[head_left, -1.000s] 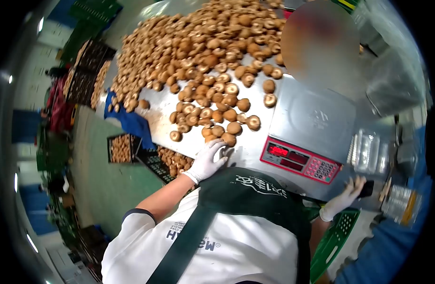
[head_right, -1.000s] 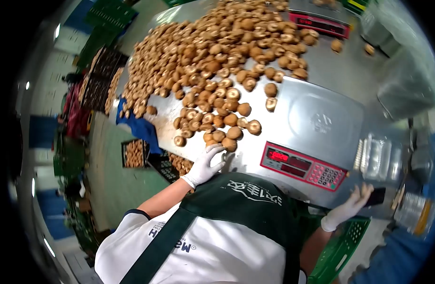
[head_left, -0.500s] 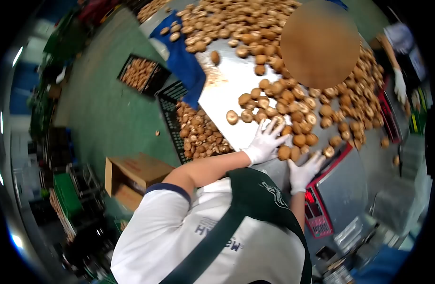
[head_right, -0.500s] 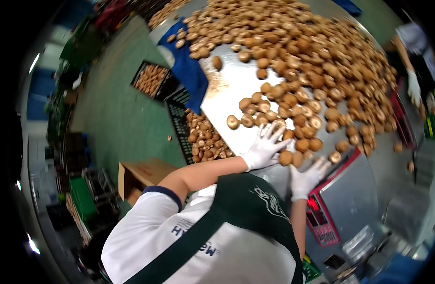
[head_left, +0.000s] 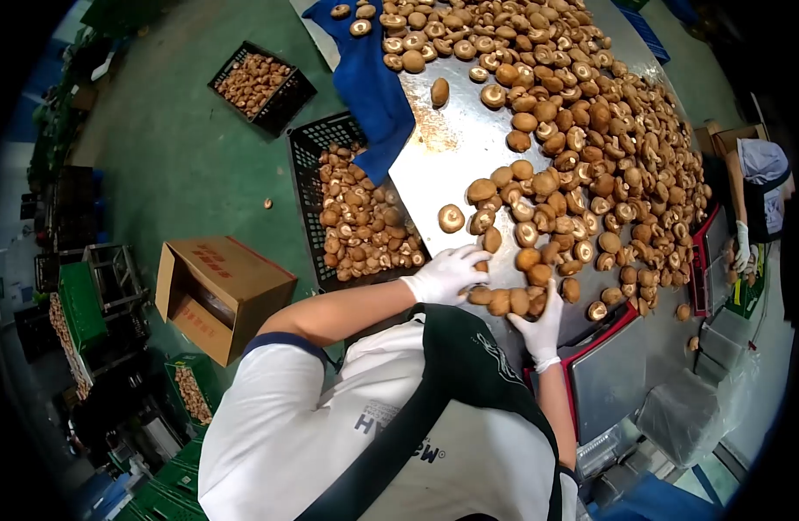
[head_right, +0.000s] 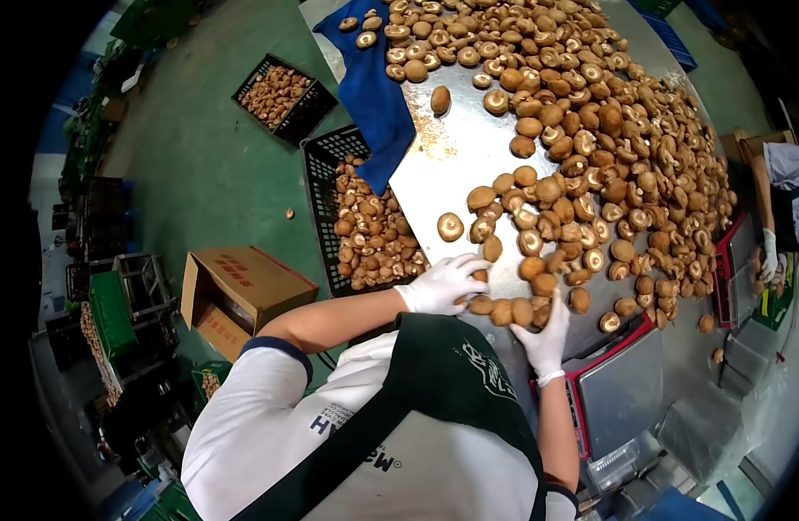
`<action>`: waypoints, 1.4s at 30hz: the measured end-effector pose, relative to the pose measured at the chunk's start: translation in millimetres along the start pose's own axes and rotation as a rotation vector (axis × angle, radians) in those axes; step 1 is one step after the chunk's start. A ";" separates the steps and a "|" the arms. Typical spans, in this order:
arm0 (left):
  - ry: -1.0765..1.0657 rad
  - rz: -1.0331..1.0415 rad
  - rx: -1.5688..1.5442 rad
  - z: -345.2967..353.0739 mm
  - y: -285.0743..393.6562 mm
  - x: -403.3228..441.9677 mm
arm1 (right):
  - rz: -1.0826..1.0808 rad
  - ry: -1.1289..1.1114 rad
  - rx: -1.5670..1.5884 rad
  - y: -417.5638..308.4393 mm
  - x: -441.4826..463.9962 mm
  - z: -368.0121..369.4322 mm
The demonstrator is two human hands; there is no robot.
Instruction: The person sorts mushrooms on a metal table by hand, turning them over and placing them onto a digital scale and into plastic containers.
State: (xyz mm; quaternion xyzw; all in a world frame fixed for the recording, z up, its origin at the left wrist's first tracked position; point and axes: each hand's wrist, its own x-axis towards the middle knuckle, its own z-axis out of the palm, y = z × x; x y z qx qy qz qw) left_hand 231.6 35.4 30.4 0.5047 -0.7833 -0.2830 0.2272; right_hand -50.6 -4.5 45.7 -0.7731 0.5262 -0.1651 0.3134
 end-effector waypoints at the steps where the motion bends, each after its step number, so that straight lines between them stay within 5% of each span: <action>1: -0.016 -0.013 -0.018 -5.2 -3.6 -6.9 | 0.024 -0.017 0.048 -7.3 2.0 6.9; 6: 0.121 -0.154 -0.111 -32.8 -10.3 -48.7 | -0.067 -0.070 0.221 -66.5 25.1 60.7; 12: 0.271 -0.647 -0.210 -33.3 -39.7 -117.1 | -0.225 -0.391 0.199 -129.8 58.9 118.7; 15: 0.388 -0.857 -0.491 -22.4 -62.4 -146.7 | -0.271 -0.526 0.509 -163.8 73.7 111.8; 18: 0.348 -0.899 -0.258 -40.1 -50.9 -144.7 | -0.275 -0.478 0.516 -164.7 79.7 90.4; 20: 0.342 -0.780 -0.130 -43.0 -48.7 -133.6 | 0.150 -0.409 0.748 -152.9 75.4 62.3; 22: 0.324 -0.640 -0.022 -53.7 -41.2 -106.4 | 0.180 -0.063 0.759 -122.3 71.0 34.9; 24: 0.305 -0.510 0.048 -67.3 -40.9 -72.4 | 0.074 0.369 0.234 -61.2 63.6 19.7; 28: 0.327 -0.392 0.049 -80.0 -74.7 12.6 | 0.382 0.533 -0.065 32.3 34.6 -14.6; 32: 0.180 -0.358 0.093 -86.0 -109.3 98.2 | 0.526 0.433 0.148 78.3 36.9 -15.9; 34: -0.081 -0.339 0.159 -101.4 -105.1 134.8 | 0.513 0.401 0.549 68.0 57.7 -20.2; 37: -0.255 -0.224 0.193 -104.9 -102.8 161.4 | 0.400 0.184 0.380 57.6 95.9 -27.1; 42: -0.246 -0.276 0.001 -98.6 -114.1 164.3 | 0.381 -0.082 0.774 27.7 134.7 -28.4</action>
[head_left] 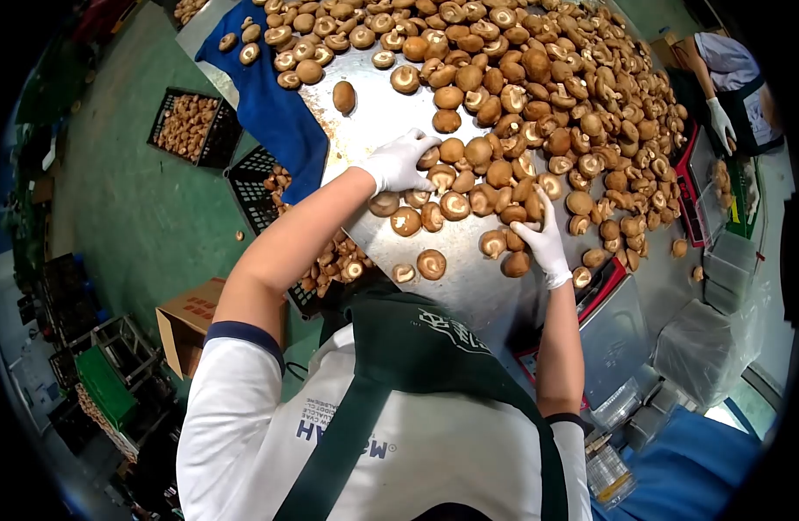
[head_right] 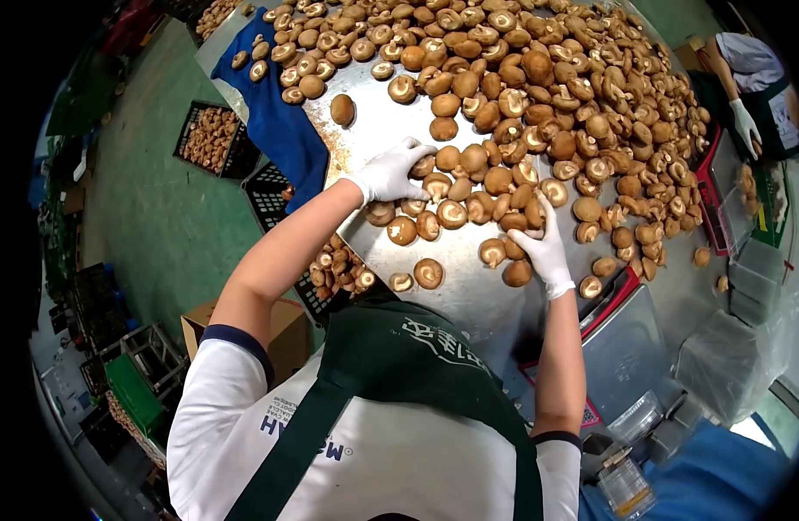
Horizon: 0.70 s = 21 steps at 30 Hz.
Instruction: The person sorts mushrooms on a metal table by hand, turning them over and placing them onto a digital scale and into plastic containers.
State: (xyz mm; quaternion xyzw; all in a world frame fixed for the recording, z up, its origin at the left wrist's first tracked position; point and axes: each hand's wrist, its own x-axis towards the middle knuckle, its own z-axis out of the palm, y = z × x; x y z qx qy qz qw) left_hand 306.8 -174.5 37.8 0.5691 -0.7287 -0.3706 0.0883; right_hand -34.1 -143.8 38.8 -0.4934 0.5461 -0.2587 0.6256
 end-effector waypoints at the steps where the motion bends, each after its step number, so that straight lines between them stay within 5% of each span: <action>1: 0.019 0.004 -0.063 5.8 -6.8 -1.3 | 0.001 -0.025 0.009 -1.7 0.8 5.8; 6: -0.102 -0.135 -0.604 -14.4 -4.8 -21.9 | 0.005 -0.037 -0.088 5.2 -1.7 33.3; 8: 0.019 0.034 -0.728 -13.6 -9.7 -29.8 | -0.078 -0.019 -0.086 15.4 -2.9 37.1; 14: -0.108 0.022 -1.467 -11.6 -17.1 -65.2 | -0.089 0.035 -0.198 13.7 -16.2 48.0; 19: -0.014 -0.014 -1.579 -28.0 -18.1 -84.7 | -0.050 0.036 -0.159 16.0 -27.3 41.1; 21: 0.180 -0.201 -1.388 -35.3 -18.0 -82.4 | -0.058 0.059 -0.145 18.4 -35.5 38.4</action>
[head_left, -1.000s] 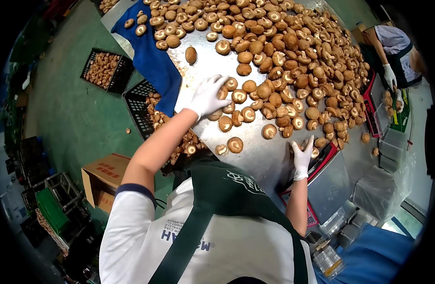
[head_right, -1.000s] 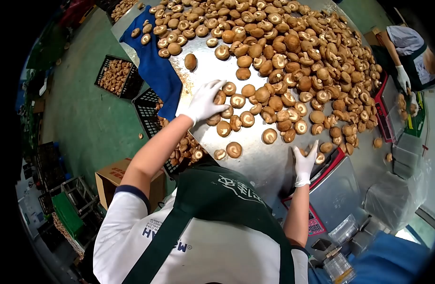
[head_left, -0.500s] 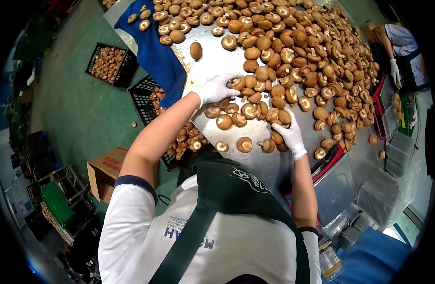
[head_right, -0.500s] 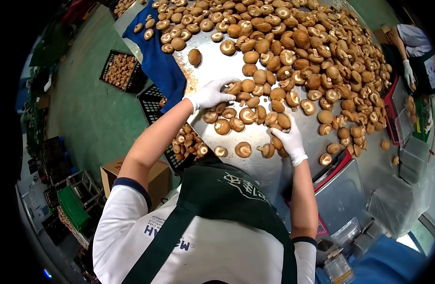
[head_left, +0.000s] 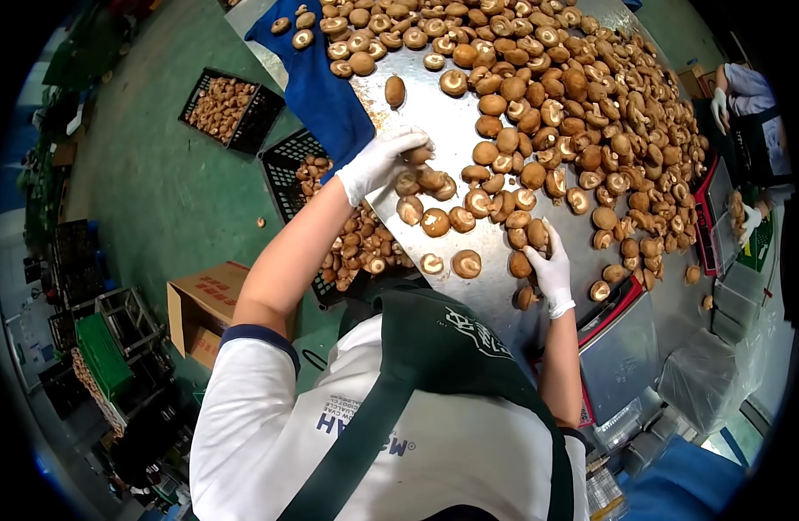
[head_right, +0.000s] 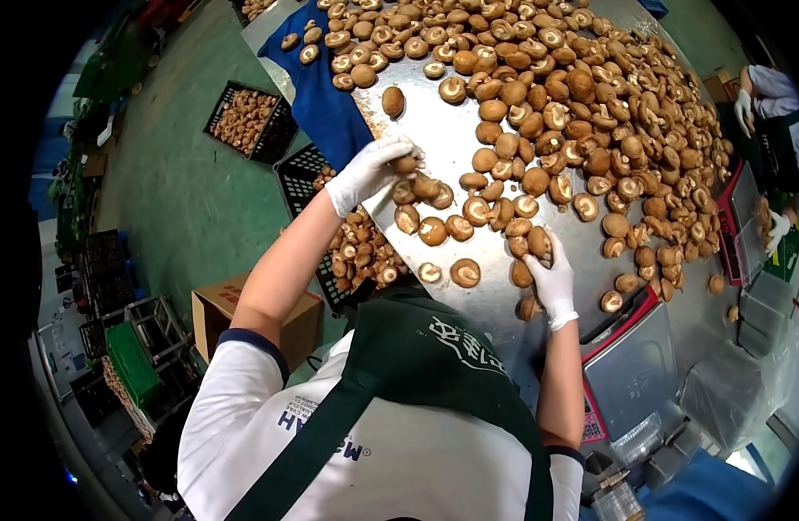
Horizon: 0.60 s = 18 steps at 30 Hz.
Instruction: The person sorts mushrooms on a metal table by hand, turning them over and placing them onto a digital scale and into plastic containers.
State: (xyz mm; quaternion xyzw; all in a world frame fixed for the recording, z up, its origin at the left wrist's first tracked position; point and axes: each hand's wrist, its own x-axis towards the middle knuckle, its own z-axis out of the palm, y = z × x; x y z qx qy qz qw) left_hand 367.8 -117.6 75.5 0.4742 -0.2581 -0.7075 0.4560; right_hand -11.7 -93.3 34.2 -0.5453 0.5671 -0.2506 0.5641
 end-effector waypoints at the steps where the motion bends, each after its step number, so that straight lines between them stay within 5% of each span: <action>1: 0.074 -0.008 0.174 -1.0 4.5 4.5 | -0.002 0.012 0.007 1.8 -4.1 -2.3; 6: -0.046 0.360 1.504 39.0 -7.6 2.1 | -0.068 0.223 -0.243 9.1 -24.9 -10.1; 9: -0.118 0.135 1.808 56.5 -41.6 9.0 | -0.066 0.348 -0.445 12.2 -41.5 -19.1; 13: -0.062 0.209 1.520 48.0 -32.9 12.4 | 0.100 0.345 -0.467 17.1 -77.9 -29.1; 18: -0.177 -0.128 0.311 25.3 -29.7 -3.6 | 0.182 0.239 -0.195 37.4 -91.5 -3.9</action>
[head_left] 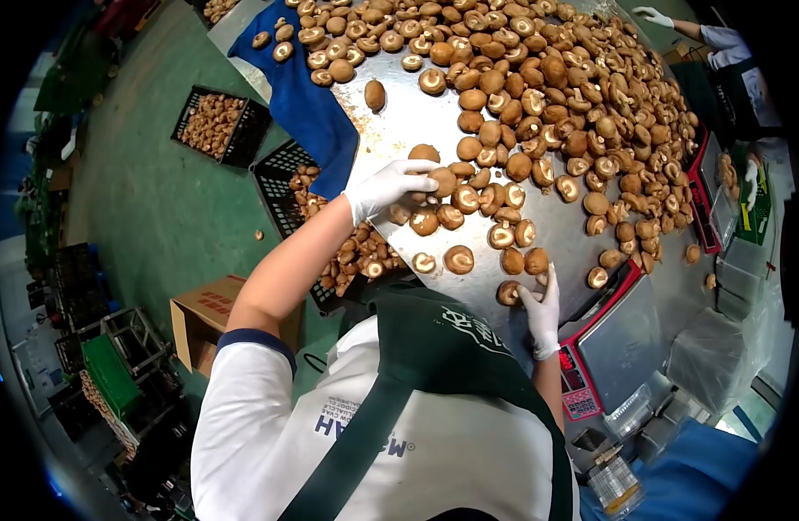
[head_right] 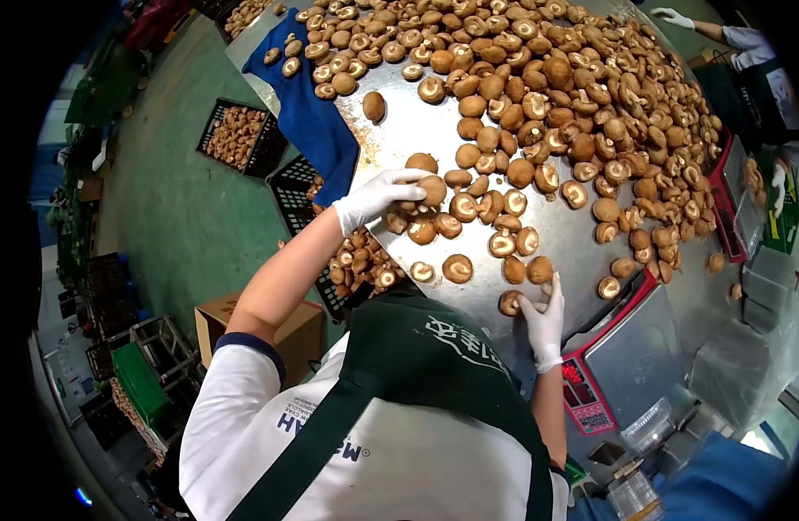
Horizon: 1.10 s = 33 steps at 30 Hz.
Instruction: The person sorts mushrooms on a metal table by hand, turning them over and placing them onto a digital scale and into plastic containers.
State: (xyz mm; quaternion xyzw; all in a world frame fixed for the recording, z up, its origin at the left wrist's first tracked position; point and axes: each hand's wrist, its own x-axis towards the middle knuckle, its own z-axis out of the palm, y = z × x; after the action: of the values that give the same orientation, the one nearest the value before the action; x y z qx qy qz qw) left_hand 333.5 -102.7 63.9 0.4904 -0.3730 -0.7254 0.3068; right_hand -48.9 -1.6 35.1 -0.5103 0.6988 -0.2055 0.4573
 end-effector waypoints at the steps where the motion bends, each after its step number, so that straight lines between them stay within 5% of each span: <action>1: -0.026 -0.008 -0.151 0.0 -4.2 -6.4 | -0.013 0.001 0.111 0.6 2.1 11.1; 5: -0.108 -0.036 -0.628 1.0 -17.2 -27.0 | -0.091 -0.019 0.126 -24.1 13.5 29.0; 8: -0.117 -0.040 -0.913 0.3 -35.5 -39.5 | -0.271 0.113 -0.366 -52.6 34.6 4.5; 10: -0.241 -0.017 -1.132 2.1 -45.9 -53.0 | -0.272 0.213 -0.351 -93.1 46.5 -2.2; 15: -0.376 0.025 -1.172 23.0 -53.8 -63.1 | -0.682 0.189 -0.499 -155.6 90.4 59.3; 18: -0.216 -0.042 -1.049 38.2 -57.8 -62.9 | -0.415 -0.030 -0.860 -162.3 120.3 102.0; 22: -0.111 -0.063 -0.865 50.9 -57.4 -65.4 | -0.618 -0.031 -0.298 -152.2 110.4 91.9; 27: -0.145 -0.058 -0.715 58.2 -50.8 -50.9 | -0.367 -0.432 0.502 -143.1 78.7 74.1; 31: -0.130 -0.102 -0.658 66.1 -37.3 -42.1 | -0.229 -0.553 0.701 -150.8 52.0 71.8; 33: -0.027 -0.189 -0.614 74.0 -29.7 -41.2 | -0.451 -0.575 0.475 -147.8 44.6 77.9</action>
State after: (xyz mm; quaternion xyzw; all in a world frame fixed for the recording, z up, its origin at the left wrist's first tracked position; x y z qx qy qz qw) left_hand 275.2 -35.7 76.6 0.3978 -0.0936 -0.8359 0.3665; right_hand 92.1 -86.2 88.6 -0.5674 0.3474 -0.3045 0.6817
